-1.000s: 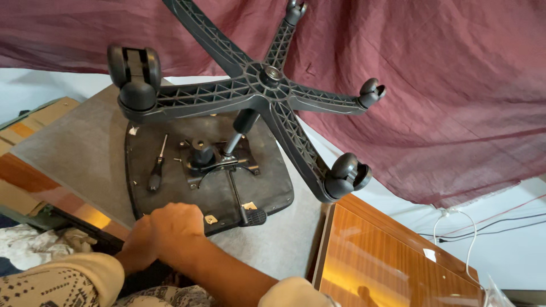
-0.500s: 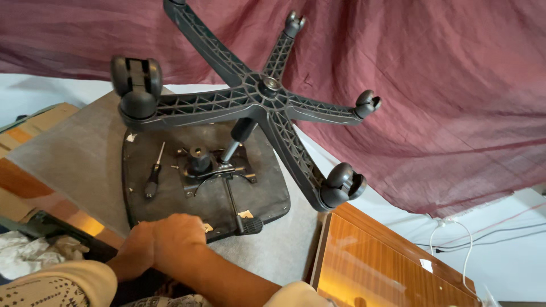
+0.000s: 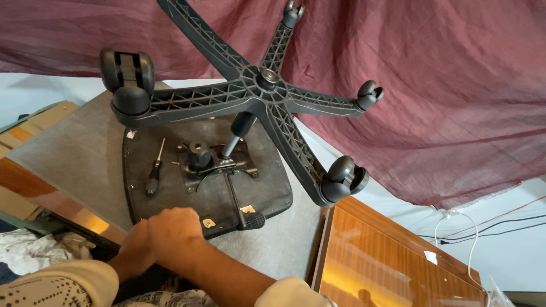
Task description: The person works on an office chair turned upside down on a table, using a screwdriver and an Allen key to turn screws on the metal mechanism under the seat. They hold the mechanism with one hand while turning the fasteners with the other throughout the clip.
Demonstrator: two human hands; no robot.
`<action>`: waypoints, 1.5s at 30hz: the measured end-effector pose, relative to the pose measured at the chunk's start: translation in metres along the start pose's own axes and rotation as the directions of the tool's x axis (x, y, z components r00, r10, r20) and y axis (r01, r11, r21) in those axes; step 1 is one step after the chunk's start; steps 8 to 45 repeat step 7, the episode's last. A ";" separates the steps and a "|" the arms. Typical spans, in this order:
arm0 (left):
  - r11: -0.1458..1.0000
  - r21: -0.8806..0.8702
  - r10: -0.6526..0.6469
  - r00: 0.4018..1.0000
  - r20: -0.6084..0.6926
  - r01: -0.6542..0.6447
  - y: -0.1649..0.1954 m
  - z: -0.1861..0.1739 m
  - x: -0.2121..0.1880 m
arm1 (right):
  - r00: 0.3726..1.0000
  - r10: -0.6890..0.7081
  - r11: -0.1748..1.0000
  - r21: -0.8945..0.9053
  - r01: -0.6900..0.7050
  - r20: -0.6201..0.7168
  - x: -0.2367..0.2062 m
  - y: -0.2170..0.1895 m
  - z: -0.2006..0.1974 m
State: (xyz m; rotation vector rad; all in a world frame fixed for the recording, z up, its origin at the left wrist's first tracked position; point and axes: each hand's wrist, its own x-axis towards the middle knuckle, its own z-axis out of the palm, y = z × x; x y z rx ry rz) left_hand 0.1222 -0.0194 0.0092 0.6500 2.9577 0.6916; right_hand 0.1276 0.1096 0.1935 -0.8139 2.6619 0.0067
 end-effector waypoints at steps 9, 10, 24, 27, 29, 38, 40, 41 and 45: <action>0.809 -0.485 -0.349 0.935 0.056 0.331 0.026 -0.022 -0.006 | 0.994 0.106 0.993 0.043 -0.106 0.004 -0.003 0.013 -0.002; 0.809 -0.485 -0.349 0.935 0.056 0.331 0.026 -0.022 -0.006 | 0.994 0.106 0.993 0.043 -0.106 0.004 -0.003 0.013 -0.002; 0.809 -0.485 -0.349 0.935 0.056 0.331 0.026 -0.022 -0.006 | 0.994 0.106 0.993 0.043 -0.106 0.004 -0.003 0.013 -0.002; 0.809 -0.485 -0.349 0.935 0.056 0.331 0.026 -0.022 -0.006 | 0.994 0.106 0.993 0.043 -0.106 0.004 -0.003 0.013 -0.002; 0.809 -0.485 -0.349 0.935 0.056 0.331 0.026 -0.022 -0.006 | 0.994 0.106 0.993 0.043 -0.106 0.004 -0.003 0.013 -0.002; 0.809 -0.485 -0.349 0.935 0.056 0.331 0.026 -0.022 -0.006 | 0.994 0.106 0.993 0.043 -0.106 0.004 -0.003 0.013 -0.002; 0.809 -0.485 -0.349 0.935 0.056 0.331 0.026 -0.022 -0.006 | 0.994 0.106 0.993 0.043 -0.106 0.004 -0.003 0.013 -0.002; 0.809 -0.485 -0.349 0.935 0.056 0.331 0.026 -0.022 -0.006 | 0.994 0.106 0.993 0.043 -0.106 0.004 -0.003 0.013 -0.002; 0.809 -0.485 -0.349 0.935 0.056 0.331 0.026 -0.022 -0.006 | 0.994 0.106 0.993 0.043 -0.106 0.004 -0.003 0.013 -0.002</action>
